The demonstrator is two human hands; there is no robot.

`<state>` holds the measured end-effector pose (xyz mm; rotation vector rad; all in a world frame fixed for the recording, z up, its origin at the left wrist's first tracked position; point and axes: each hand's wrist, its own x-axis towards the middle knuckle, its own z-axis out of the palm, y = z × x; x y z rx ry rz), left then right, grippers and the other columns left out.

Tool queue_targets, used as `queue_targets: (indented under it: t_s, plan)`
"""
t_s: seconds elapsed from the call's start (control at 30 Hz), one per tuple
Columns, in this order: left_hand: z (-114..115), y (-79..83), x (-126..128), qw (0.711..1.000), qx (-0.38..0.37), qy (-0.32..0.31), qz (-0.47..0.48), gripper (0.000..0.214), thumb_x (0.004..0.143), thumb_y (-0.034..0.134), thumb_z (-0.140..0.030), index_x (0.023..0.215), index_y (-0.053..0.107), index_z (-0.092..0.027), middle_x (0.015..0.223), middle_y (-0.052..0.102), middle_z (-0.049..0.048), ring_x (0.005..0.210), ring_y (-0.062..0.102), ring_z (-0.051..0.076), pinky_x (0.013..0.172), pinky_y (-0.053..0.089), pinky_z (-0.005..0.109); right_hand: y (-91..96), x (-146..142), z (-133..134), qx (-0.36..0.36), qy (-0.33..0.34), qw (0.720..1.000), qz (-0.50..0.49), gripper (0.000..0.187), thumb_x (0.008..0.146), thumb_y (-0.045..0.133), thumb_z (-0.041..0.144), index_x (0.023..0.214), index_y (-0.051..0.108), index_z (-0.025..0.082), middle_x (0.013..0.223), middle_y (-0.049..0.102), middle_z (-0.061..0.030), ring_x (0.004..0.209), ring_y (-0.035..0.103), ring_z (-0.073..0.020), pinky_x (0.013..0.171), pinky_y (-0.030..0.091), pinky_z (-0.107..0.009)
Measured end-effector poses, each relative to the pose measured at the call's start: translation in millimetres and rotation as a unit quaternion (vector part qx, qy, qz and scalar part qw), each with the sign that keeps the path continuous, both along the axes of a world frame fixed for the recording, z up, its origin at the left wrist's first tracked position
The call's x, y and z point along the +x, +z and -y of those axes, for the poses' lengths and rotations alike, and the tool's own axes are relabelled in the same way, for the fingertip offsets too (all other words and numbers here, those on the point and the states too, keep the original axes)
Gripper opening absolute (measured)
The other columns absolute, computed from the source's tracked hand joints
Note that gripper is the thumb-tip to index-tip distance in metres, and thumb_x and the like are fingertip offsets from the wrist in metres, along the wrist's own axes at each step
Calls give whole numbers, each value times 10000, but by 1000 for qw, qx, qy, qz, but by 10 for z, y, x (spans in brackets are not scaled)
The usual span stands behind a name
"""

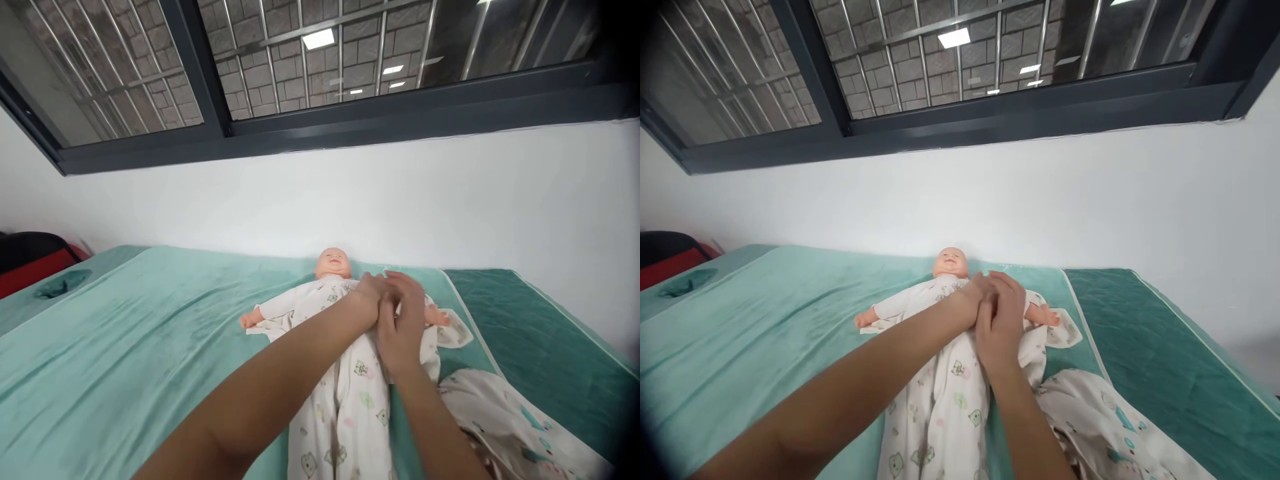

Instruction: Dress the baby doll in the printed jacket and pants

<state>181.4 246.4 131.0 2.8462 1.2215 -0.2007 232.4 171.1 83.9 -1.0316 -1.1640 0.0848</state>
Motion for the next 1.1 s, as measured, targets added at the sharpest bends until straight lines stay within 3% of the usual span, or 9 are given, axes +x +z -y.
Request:
queue_targets:
  t_s: [0.1, 0.23, 0.3, 0.37, 0.6, 0.73, 0.83, 0.97, 1.1]
  plan:
    - [151, -31, -567, 994, 52, 56, 78, 186, 874, 549, -229, 1032, 635, -179, 1098, 672, 122, 1064, 627, 300, 910, 488, 464, -116, -213, -8, -122, 128, 983, -55, 293, 931, 494, 314, 1210, 557, 249, 1292, 580, -85, 1228, 526, -244, 1066, 406, -465]
    - [317, -349, -1310, 876, 71, 176, 443, 212, 969, 442, -291, 1046, 632, -239, 1118, 667, 54, 1089, 608, 211, 952, 480, 372, -254, -263, -48, -260, 228, 938, -29, 341, 907, 560, 415, 1219, 567, 278, 1341, 566, -55, 1269, 497, -246, 1094, 380, -448]
    - [328, -513, -1459, 829, 46, 184, 526, 190, 964, 464, -284, 1053, 627, -246, 1153, 651, 42, 1112, 596, 189, 981, 467, 352, -276, -244, -63, -279, 229, 933, -9, 370, 885, 593, 424, 1230, 557, 296, 1370, 546, -34, 1308, 461, -239, 1129, 343, -441]
    - [301, -592, -1477, 815, 23, 178, 551, 132, 941, 516, -275, 996, 630, -239, 1143, 646, 40, 1112, 592, 187, 976, 466, 349, -277, -222, -76, -286, 232, 930, -3, 389, 878, 604, 439, 1240, 543, 310, 1386, 533, -19, 1328, 440, -229, 1145, 325, -430]
    - [308, -519, -1367, 843, 98, 114, 516, 230, 973, 485, -315, 799, 589, -204, 1123, 645, 53, 1117, 568, 207, 959, 432, 387, -280, -212, -60, -265, 226, 933, 91, 424, 879, 630, 469, 1262, 515, 332, 1421, 496, -21, 1336, 419, -237, 1133, 313, -425]
    - [399, -520, -1347, 873, 214, 41, 437, 313, 1009, 397, -294, 816, 620, -190, 928, 673, 50, 955, 582, 205, 845, 411, 391, -258, -250, -1, -221, 226, 944, 97, 213, 969, 499, 440, 1078, 573, 273, 1399, 478, -57, 1278, 458, -230, 1024, 394, -395]
    - [435, -547, -1335, 877, 282, 33, 387, 402, 1009, 392, -341, 682, 577, -197, 733, 628, 47, 776, 562, 192, 724, 371, 378, -252, -265, 28, -166, 216, 954, 126, 269, 1004, 421, 402, 883, 588, 230, 1287, 511, -77, 1246, 467, -230, 1037, 366, -395]
    - [450, -593, -1338, 890, 280, 29, 358, 467, 1020, 348, -372, 631, 551, -212, 645, 600, 35, 685, 552, 171, 700, 349, 370, -331, -233, 54, -117, 164, 970, 136, 380, 1009, 382, 397, 721, 548, 211, 1116, 557, -77, 1080, 530, -227, 986, 379, -412]
    - [505, -683, -1415, 891, 282, 47, 354, 502, 1019, 338, -388, 600, 549, -209, 622, 585, 36, 675, 554, 170, 709, 358, 364, -469, -133, 162, -108, 69, 984, 121, 357, 1007, 358, 397, 814, 593, 209, 1011, 576, -69, 1009, 517, -233, 936, 376, -427]
